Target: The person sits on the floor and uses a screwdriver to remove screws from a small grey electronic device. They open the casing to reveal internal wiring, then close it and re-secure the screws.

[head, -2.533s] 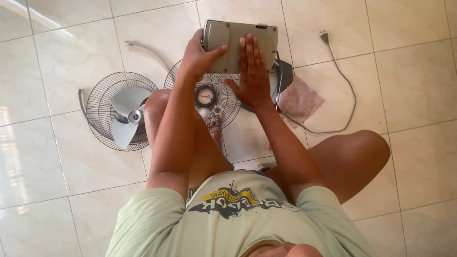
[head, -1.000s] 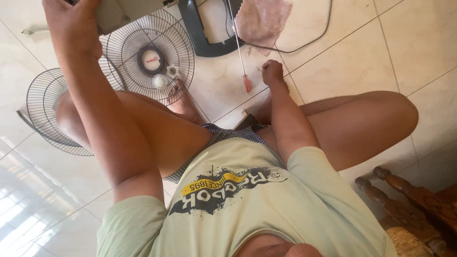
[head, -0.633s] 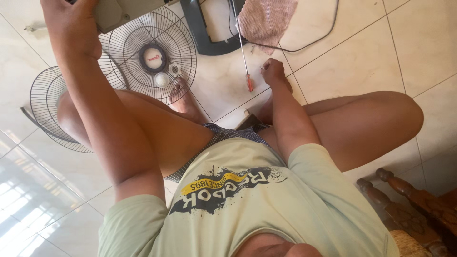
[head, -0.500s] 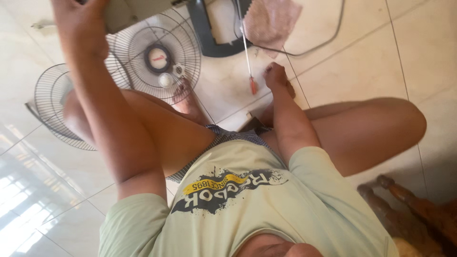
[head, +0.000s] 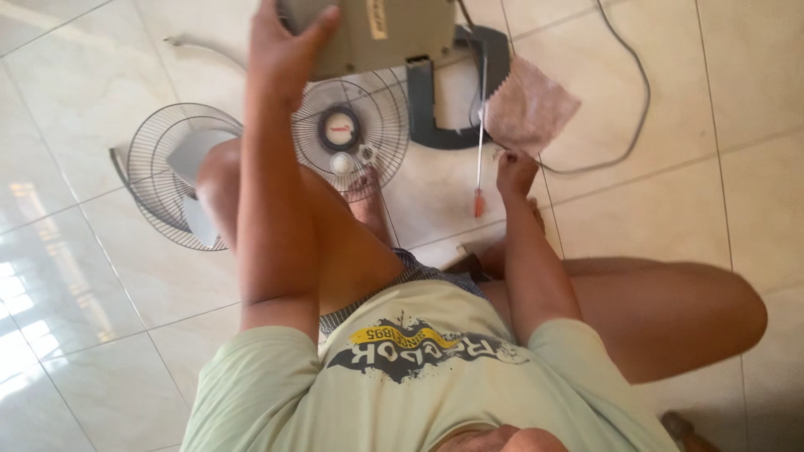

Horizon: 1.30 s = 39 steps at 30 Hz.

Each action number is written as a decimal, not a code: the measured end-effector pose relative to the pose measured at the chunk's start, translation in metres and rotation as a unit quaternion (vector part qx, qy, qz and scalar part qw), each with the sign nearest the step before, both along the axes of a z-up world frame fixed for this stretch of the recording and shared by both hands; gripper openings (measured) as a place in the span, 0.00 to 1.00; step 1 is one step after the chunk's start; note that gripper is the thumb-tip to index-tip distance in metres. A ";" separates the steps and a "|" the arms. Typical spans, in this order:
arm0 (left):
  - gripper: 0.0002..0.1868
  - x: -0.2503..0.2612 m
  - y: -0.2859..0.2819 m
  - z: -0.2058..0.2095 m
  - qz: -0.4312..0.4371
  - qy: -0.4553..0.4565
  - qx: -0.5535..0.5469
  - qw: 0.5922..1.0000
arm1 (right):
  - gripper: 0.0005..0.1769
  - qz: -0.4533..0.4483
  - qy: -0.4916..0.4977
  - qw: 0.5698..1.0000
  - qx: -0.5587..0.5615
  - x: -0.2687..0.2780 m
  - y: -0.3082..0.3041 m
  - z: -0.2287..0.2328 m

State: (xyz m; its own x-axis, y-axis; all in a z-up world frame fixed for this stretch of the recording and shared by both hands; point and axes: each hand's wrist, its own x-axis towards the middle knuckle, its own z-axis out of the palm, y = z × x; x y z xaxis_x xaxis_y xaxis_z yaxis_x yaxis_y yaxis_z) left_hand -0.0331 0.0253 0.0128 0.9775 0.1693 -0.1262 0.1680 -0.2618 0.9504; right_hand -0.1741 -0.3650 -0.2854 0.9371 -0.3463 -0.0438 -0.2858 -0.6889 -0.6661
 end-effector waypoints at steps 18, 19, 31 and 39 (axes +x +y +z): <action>0.28 0.002 -0.020 0.004 0.008 -0.027 -0.025 0.999 | 0.06 0.199 -0.269 0.905 0.262 0.074 0.172 0.281; 0.28 0.001 -0.020 0.004 0.007 -0.028 -0.037 0.999 | 0.07 0.200 -0.265 0.908 0.255 0.075 0.178 0.287; 0.28 -0.003 -0.019 0.002 0.005 -0.011 -0.022 1.000 | 0.05 0.282 -0.282 0.909 0.121 0.082 0.202 0.302; 0.30 -0.004 -0.025 -0.002 0.017 -0.015 0.001 1.000 | 0.05 0.262 -0.272 0.917 0.125 0.079 0.206 0.299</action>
